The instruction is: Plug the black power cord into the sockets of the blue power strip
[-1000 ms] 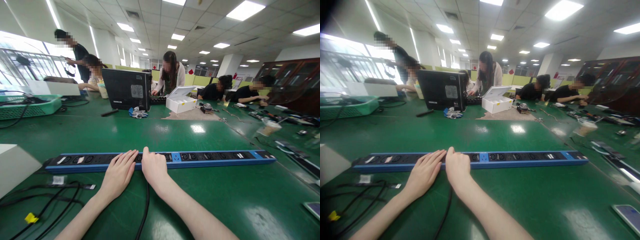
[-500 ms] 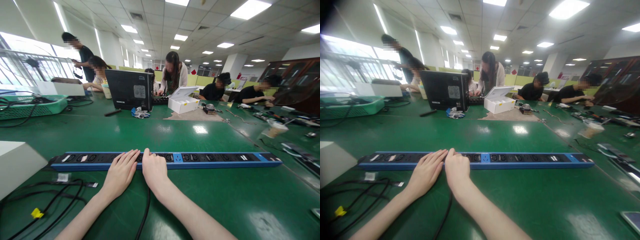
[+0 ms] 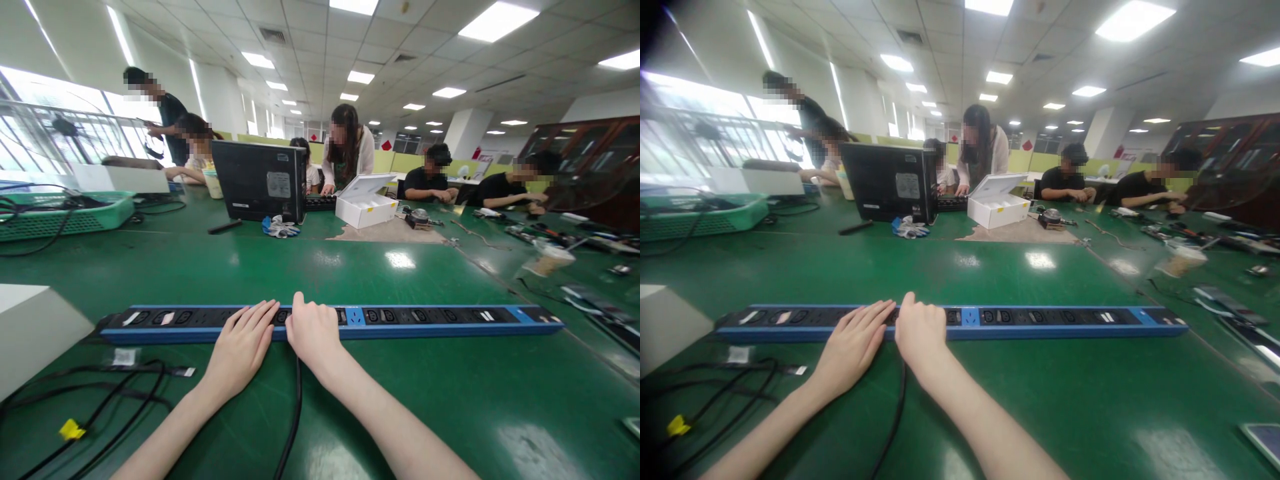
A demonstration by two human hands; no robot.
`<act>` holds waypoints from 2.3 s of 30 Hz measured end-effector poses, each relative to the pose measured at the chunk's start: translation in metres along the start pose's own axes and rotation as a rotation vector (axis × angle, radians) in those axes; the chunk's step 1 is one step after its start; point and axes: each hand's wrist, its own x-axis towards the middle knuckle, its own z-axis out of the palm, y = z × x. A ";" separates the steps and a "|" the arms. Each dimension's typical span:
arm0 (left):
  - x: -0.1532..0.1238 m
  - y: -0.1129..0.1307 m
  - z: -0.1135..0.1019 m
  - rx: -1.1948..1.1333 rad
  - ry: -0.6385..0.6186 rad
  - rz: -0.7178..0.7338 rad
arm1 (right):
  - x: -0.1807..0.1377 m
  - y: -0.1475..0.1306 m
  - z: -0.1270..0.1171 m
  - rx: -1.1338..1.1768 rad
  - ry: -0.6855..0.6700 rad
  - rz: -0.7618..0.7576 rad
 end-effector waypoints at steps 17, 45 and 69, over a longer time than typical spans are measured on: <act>0.000 -0.001 0.001 -0.009 0.033 -0.005 | 0.002 0.002 0.000 0.022 0.026 0.018; -0.001 0.001 -0.003 -0.027 0.042 -0.008 | 0.018 0.115 -0.088 0.473 0.172 0.197; -0.001 -0.002 0.001 -0.033 0.003 -0.014 | -0.007 0.155 -0.039 0.236 -0.108 0.127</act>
